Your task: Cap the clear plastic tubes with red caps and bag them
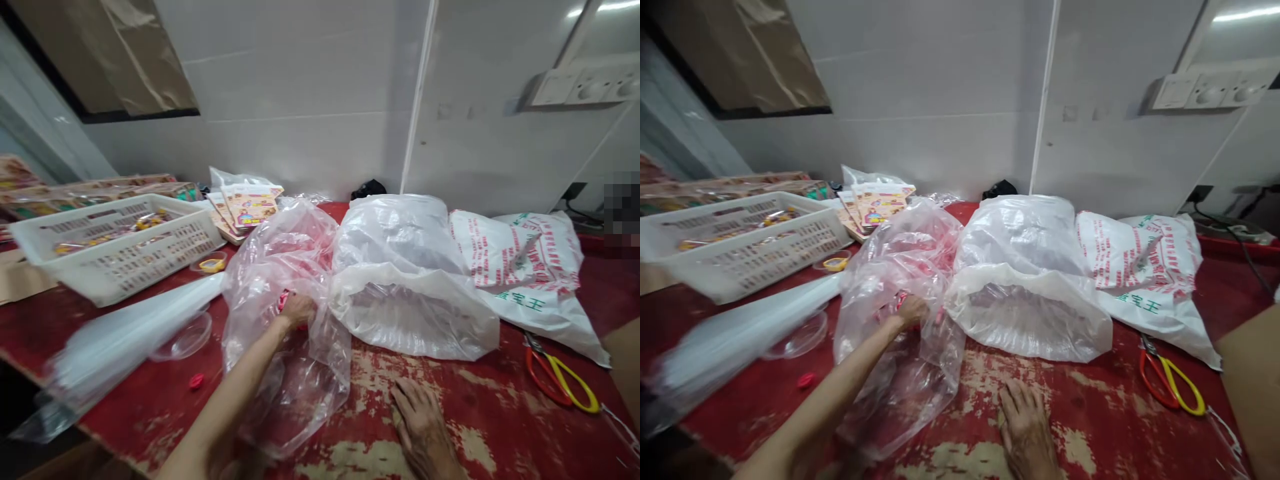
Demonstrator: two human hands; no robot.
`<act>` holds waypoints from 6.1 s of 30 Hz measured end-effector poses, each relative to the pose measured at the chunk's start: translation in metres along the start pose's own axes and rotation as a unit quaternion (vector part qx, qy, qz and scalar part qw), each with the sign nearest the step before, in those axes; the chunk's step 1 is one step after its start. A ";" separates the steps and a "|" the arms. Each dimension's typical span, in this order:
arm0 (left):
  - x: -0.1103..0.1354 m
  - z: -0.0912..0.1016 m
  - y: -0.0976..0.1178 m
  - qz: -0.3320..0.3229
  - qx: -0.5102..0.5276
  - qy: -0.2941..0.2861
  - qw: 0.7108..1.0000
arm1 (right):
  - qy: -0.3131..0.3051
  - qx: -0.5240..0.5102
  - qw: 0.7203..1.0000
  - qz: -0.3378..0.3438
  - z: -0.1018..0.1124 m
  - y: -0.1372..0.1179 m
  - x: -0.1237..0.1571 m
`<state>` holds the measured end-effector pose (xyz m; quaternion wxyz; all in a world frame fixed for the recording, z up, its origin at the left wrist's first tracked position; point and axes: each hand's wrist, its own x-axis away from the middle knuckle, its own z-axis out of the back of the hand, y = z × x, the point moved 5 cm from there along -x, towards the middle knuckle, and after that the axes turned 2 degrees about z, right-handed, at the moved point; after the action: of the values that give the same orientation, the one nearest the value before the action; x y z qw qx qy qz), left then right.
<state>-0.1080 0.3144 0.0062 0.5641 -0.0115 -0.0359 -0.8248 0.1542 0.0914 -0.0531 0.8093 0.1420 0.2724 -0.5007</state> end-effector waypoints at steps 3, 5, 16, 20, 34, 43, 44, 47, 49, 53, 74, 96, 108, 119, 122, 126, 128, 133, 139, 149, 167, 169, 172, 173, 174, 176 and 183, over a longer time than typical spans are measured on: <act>0.027 0.003 0.003 -0.005 -0.008 0.022 1.000 | -0.001 -0.011 1.000 0.003 -0.003 0.000 0.003; 0.047 0.005 0.005 -0.015 0.000 0.037 0.999 | -0.002 -0.015 1.000 0.002 -0.004 0.001 0.005; 0.090 0.015 -0.009 0.027 0.102 0.148 0.983 | -0.008 -0.021 1.000 -0.021 0.000 -0.001 0.004; 0.086 0.006 -0.009 0.067 0.126 0.144 0.979 | -0.008 -0.020 0.999 -0.025 0.000 -0.002 0.004; 0.112 0.018 -0.011 0.151 0.356 0.257 0.886 | -0.015 -0.035 0.999 -0.040 0.001 -0.001 0.002; 0.160 0.014 0.053 0.118 0.611 0.264 0.737 | -0.040 -0.044 0.997 -0.058 0.006 -0.002 -0.003; 0.166 0.011 0.066 0.101 0.647 0.260 0.710 | -0.043 -0.045 0.996 -0.061 0.007 -0.003 -0.003; 0.172 -0.003 0.105 0.062 0.694 0.189 0.692 | -0.048 -0.053 0.995 -0.065 0.009 -0.001 -0.005; 0.171 -0.015 0.120 0.065 0.694 0.159 0.699 | -0.056 -0.071 0.994 -0.056 0.010 0.002 -0.007; 0.163 -0.039 0.113 0.115 0.714 0.189 0.664 | -0.099 -0.091 0.990 -0.046 0.008 0.018 -0.027; 0.156 -0.071 0.096 0.120 0.791 0.158 0.579 | -0.214 -0.060 0.953 -0.205 -0.079 0.076 -0.185; 0.189 -0.018 0.086 0.156 0.677 0.281 0.662 | -0.008 -0.711 0.614 -0.342 0.047 0.008 -0.021; 0.201 -0.024 0.184 0.108 0.779 0.119 0.606 | -0.122 -0.487 0.832 -0.236 0.074 -0.014 0.014; 0.207 -0.051 0.217 0.130 0.795 0.050 0.590 | -0.064 -0.414 0.873 -0.249 0.089 -0.015 0.030; 0.211 -0.058 0.218 0.150 0.781 0.065 0.603 | -0.013 -0.404 0.875 -0.267 0.092 -0.018 0.032; 0.215 -0.059 0.220 0.150 0.762 0.085 0.624 | 0.028 -0.404 0.880 -0.250 0.091 -0.025 0.034; 0.217 -0.059 0.220 0.150 0.753 0.095 0.634 | 0.027 -0.404 0.883 -0.237 0.088 -0.030 0.035; 0.220 -0.057 0.225 0.135 0.717 0.101 0.677 | 0.026 -0.391 0.896 -0.208 0.085 -0.039 0.036; 0.221 -0.041 0.227 0.091 0.644 0.148 0.745 | 0.027 -0.346 0.913 -0.214 0.077 -0.042 0.040; 0.199 -0.018 0.173 0.116 0.432 0.236 0.863 | -0.048 -0.197 0.975 -0.087 0.037 -0.003 0.023; 0.152 -0.026 0.022 0.289 0.170 0.230 0.914 | -0.069 -0.091 0.985 -0.133 0.011 0.059 -0.038; 0.157 -0.030 0.025 0.277 0.168 0.233 0.917 | -0.077 -0.080 0.984 -0.140 0.004 0.066 -0.060; 0.160 -0.037 0.029 0.250 0.176 0.252 0.918 | -0.096 -0.056 0.983 -0.143 -0.013 0.069 -0.102; 0.161 -0.038 0.030 0.240 0.183 0.262 0.917 | -0.105 -0.046 0.983 -0.143 -0.019 0.069 -0.117; 0.162 -0.040 0.030 0.230 0.191 0.275 0.914 | -0.114 -0.035 0.982 -0.144 -0.026 0.070 -0.133; 0.163 -0.041 0.031 0.212 0.211 0.305 0.904 | -0.135 -0.011 0.980 -0.147 -0.038 0.072 -0.161; 0.168 -0.036 0.037 0.170 0.200 0.357 0.896 | -0.215 0.057 0.959 -0.178 -0.076 0.085 -0.203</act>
<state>-0.1332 0.1424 -0.0181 0.6610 0.3911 0.0059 -0.6404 0.1359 0.3178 -0.0002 0.7368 0.0265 0.0840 -0.6704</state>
